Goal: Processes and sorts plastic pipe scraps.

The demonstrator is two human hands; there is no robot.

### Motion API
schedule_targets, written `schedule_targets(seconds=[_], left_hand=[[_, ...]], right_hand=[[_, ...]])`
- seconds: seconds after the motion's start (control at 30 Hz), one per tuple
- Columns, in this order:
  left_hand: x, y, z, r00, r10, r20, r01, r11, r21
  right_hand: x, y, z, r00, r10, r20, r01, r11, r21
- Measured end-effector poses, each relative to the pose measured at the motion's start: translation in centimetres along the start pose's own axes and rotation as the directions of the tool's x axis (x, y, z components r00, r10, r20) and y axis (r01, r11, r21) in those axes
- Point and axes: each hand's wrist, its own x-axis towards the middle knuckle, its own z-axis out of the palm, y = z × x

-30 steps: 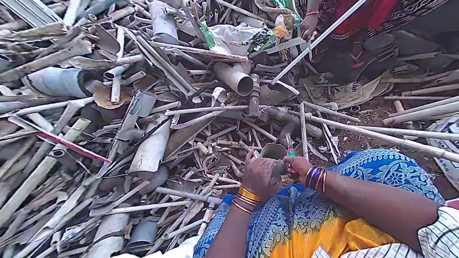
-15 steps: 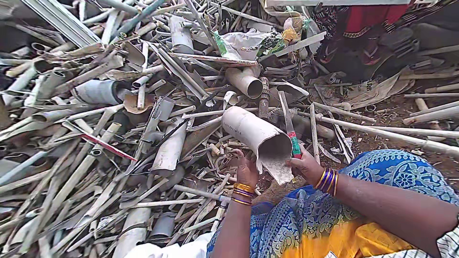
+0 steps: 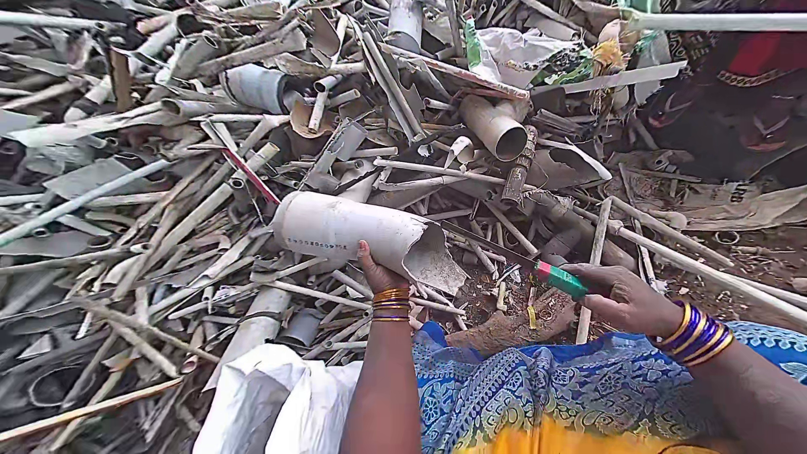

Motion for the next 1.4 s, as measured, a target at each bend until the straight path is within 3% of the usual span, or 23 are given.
schedule_targets(seconds=[0.13,0.47,0.57,0.63,0.73,0.93,1.1,1.27,1.4], left_hand=[[1.3,-0.2,-1.1,0.999,0.002,-0.039,-0.002,1.0,-0.005],[2.8,-1.3,-1.7,0.986,0.073,-0.152,-0.064,0.996,0.059],[3.4,-1.2,-2.4,0.982,0.07,-0.177,-0.049,0.991,0.122],[4.0,-1.3,-3.0,0.977,0.078,-0.199,-0.043,0.984,0.173],[4.1,-1.7,-3.6,0.973,0.097,-0.21,-0.046,0.971,0.235],[0.8,-3.3,-1.7,0.991,-0.026,-0.133,0.056,0.972,0.23],[1.9,-3.6,-2.4,0.994,0.066,-0.088,-0.033,0.941,0.337],[1.1,-4.1,-1.9,0.992,0.02,-0.128,0.023,0.946,0.325],[1.6,-3.5,-1.8,0.994,0.099,-0.053,-0.071,0.92,0.386]], right_hand=[[-0.1,-0.3,1.4,0.987,-0.056,0.149,0.074,0.99,-0.117],[0.3,-0.9,2.9,0.997,-0.006,0.077,0.017,0.99,-0.143],[-0.3,-1.1,2.6,0.991,-0.13,0.03,0.133,0.949,-0.285],[-0.9,-1.5,3.1,0.963,-0.262,-0.055,0.206,0.857,-0.472],[-1.7,-2.7,3.9,0.924,-0.379,-0.057,0.257,0.723,-0.641],[-1.9,-4.7,5.6,0.949,-0.315,-0.022,0.216,0.699,-0.681],[-2.6,-5.7,4.5,0.955,-0.295,0.044,0.24,0.675,-0.698],[-2.3,-5.8,5.0,0.967,-0.25,0.042,0.206,0.679,-0.705],[-2.8,-6.9,4.8,0.971,-0.23,0.062,0.202,0.653,-0.73]])
